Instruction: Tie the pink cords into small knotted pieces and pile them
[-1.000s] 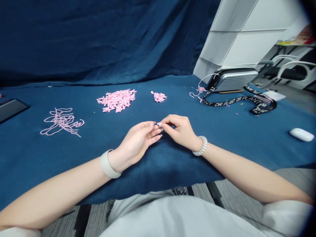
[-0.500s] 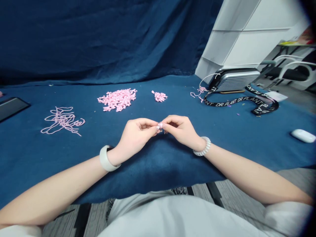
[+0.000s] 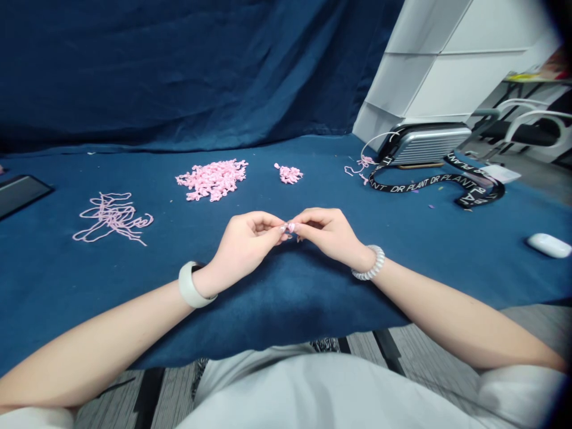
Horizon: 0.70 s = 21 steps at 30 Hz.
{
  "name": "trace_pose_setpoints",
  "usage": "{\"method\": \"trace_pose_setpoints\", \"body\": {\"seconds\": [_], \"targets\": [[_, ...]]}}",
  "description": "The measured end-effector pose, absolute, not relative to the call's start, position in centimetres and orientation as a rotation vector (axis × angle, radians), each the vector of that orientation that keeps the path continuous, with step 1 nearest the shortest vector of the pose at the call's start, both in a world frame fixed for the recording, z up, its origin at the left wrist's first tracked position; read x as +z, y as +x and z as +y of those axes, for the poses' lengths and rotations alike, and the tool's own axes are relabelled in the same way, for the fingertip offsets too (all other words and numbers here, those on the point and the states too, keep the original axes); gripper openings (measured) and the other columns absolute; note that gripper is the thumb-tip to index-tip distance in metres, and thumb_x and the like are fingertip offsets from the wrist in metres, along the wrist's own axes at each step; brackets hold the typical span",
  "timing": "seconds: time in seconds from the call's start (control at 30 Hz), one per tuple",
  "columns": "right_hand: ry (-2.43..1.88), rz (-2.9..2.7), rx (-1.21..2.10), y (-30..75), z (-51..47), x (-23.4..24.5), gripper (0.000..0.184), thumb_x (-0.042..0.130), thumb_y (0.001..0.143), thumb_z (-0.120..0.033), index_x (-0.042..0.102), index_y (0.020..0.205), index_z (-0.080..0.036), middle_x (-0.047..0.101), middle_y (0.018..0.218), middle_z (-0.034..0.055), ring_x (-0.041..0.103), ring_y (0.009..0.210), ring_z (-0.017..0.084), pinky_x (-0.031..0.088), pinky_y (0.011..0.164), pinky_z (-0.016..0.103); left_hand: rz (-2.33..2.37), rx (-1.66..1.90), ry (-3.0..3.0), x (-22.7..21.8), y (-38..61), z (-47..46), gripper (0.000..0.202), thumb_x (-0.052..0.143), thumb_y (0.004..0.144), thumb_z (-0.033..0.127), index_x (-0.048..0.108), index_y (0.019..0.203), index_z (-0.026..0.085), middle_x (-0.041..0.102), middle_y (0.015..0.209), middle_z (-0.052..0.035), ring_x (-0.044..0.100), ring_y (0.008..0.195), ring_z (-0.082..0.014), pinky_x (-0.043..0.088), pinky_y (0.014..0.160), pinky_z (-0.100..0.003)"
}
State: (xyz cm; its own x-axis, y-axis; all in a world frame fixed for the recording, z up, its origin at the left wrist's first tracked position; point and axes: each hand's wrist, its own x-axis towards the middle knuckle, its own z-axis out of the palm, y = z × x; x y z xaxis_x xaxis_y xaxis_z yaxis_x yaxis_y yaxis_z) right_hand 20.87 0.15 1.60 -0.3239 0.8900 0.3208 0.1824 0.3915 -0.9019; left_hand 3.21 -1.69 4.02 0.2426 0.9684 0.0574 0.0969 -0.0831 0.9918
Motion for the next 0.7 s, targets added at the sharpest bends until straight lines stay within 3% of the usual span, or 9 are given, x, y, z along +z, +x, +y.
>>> {"method": "trace_pose_setpoints", "body": {"seconds": [0.47,0.7], "targets": [[-1.01,-1.685,1.107,21.1,0.3,1.6,0.022,0.067,0.074,-0.034,0.072,0.078,-0.013,0.07,0.071,0.0051,0.059,0.054,0.01,0.05,0.054,0.023,1.085,1.048,1.331,3.2,3.0,-1.3,0.013,0.067,0.071,0.026,0.063,0.073,0.014,0.066,0.069,-0.004,0.062,0.067,-0.0141,0.052,0.066,-0.026],[-1.019,-1.688,1.146,20.9,0.4,1.5,0.023,0.066,0.075,-0.035,0.07,0.078,-0.012,0.069,0.071,0.005,0.058,0.056,0.01,0.049,0.055,0.023,1.034,0.998,1.346,2.7,2.8,-1.2,0.022,0.064,0.075,0.031,0.061,0.091,0.016,0.066,0.084,-0.0054,0.064,0.08,-0.0184,0.056,0.066,-0.03]]}}
